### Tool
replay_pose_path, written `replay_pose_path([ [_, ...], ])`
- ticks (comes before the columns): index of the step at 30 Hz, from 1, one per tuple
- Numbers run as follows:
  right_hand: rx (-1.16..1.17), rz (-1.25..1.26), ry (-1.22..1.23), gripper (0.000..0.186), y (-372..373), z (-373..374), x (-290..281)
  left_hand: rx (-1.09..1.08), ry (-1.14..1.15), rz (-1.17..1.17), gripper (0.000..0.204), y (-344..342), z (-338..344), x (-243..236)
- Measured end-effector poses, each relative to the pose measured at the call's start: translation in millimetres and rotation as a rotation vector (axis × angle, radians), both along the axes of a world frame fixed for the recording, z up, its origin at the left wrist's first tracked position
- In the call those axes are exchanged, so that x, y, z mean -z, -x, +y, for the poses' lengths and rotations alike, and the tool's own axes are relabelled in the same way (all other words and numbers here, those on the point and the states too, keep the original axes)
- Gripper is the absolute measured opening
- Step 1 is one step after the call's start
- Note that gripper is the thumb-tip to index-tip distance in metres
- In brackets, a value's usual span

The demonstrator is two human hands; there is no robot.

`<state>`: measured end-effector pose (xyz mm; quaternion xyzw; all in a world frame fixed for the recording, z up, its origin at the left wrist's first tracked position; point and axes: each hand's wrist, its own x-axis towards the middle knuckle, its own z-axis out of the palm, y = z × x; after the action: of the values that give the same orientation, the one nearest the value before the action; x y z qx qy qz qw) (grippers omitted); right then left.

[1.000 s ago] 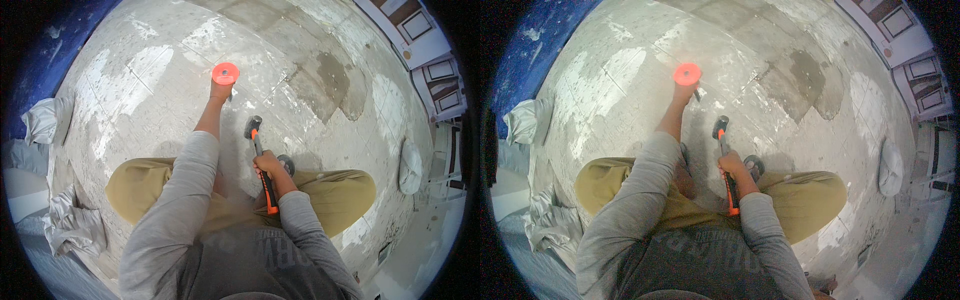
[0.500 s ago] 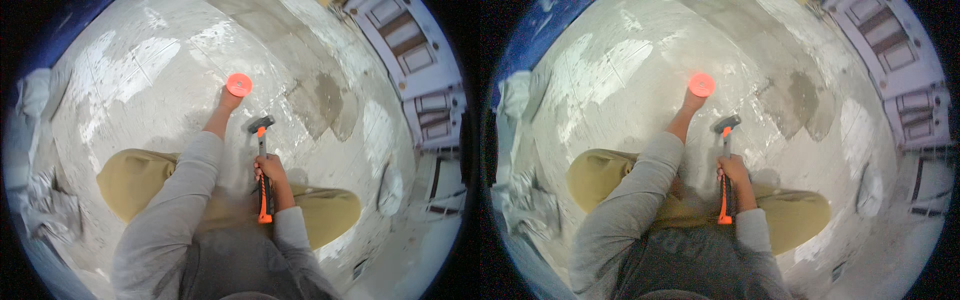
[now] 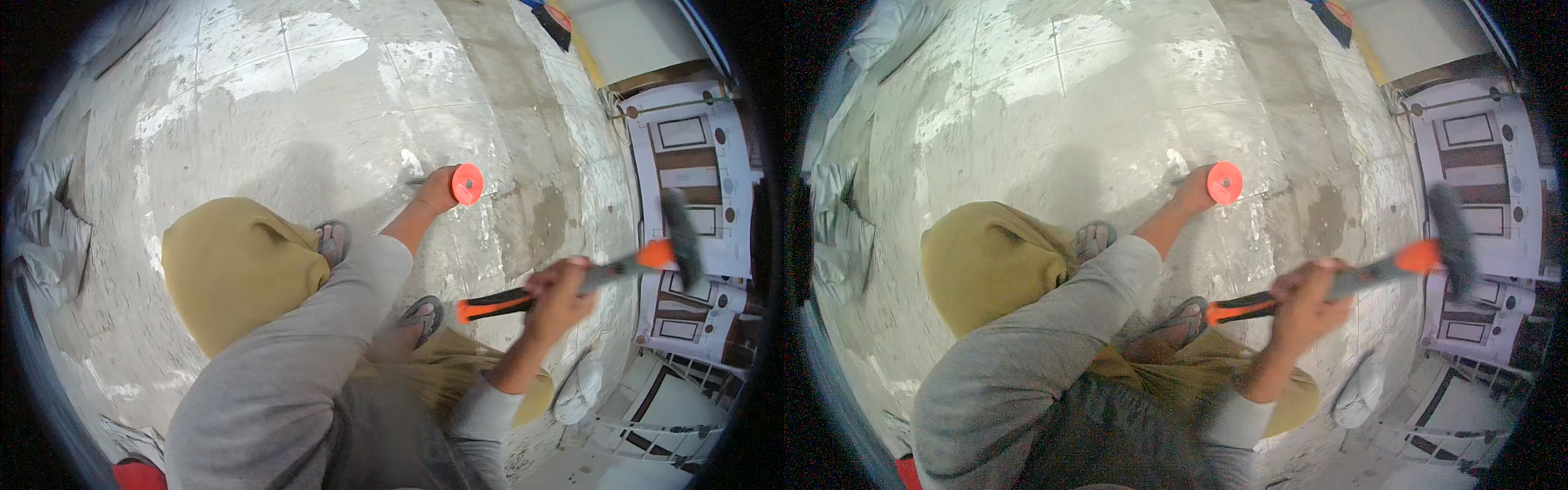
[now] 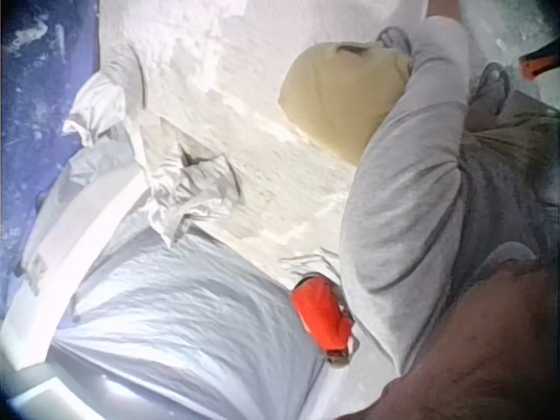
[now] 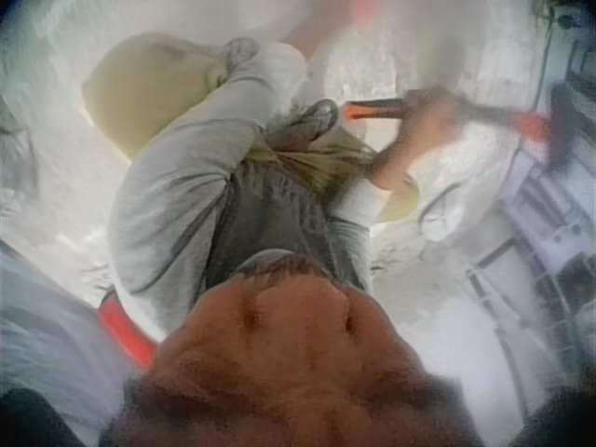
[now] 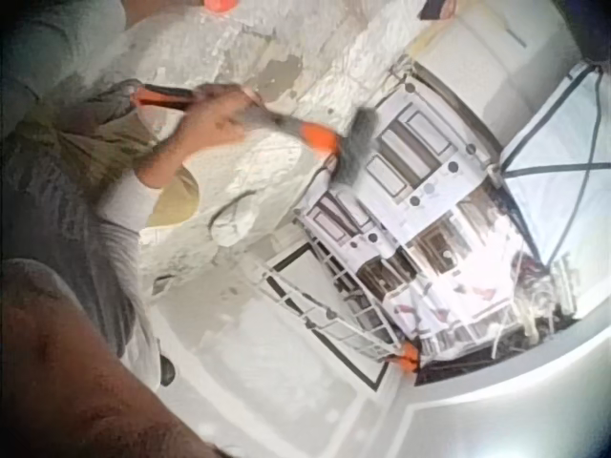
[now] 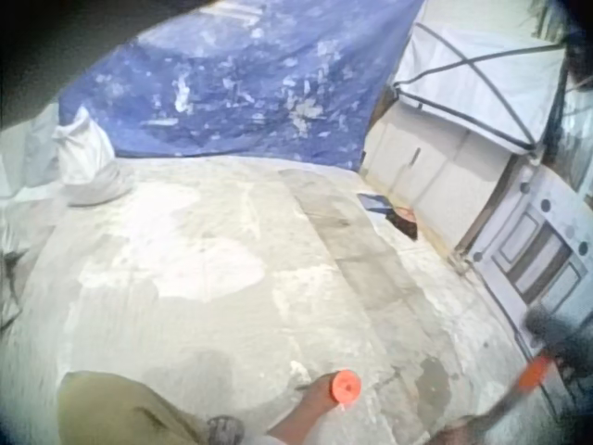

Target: The person holds a chisel against a concrete floor and strikes it repeatedly with a hammer to chip away at the surface.

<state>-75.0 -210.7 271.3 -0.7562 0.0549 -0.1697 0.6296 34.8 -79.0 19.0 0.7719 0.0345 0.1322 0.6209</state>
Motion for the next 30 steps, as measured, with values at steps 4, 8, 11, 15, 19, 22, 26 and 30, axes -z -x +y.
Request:
replay_pose_path([
  [4,-0.362,0.628,0.367,0.012,13.4,-5.2,112.3,0.049,0.005,-0.017,0.036,0.4,-1.8,0.0],
  [8,-0.263,0.750,-0.073,0.013,29.8,-4.1,91.7,0.034,-0.061,-0.111,0.034,-3.7,-6.5,9.9],
  [11,-0.213,0.662,-0.104,0.013,33.5,-15.1,70.5,0.006,-0.117,-0.121,0.033,-0.8,-11.5,17.6],
  [15,-0.188,0.341,-0.101,0.017,31.6,-19.0,6.4,-0.062,-0.056,-0.209,0.023,-4.4,-11.7,20.7],
  [19,-0.104,0.095,-0.049,0.014,14.4,-2.9,-15.9,-0.061,-0.080,-0.152,0.022,-3.7,-5.3,22.1],
  [22,-0.125,0.155,-0.045,0.012,13.8,-6.7,34.4,-0.055,-0.069,-0.133,0.023,-2.6,-6.5,14.0],
  [26,-0.369,0.700,0.205,0.014,30.9,-6.5,125.0,0.032,-0.090,-0.129,0.025,-0.5,-7.3,21.5],
  [30,-0.260,0.764,-0.047,0.016,49.1,-17.7,107.7,0.064,-0.123,-0.124,0.023,1.0,-8.9,19.0],
])
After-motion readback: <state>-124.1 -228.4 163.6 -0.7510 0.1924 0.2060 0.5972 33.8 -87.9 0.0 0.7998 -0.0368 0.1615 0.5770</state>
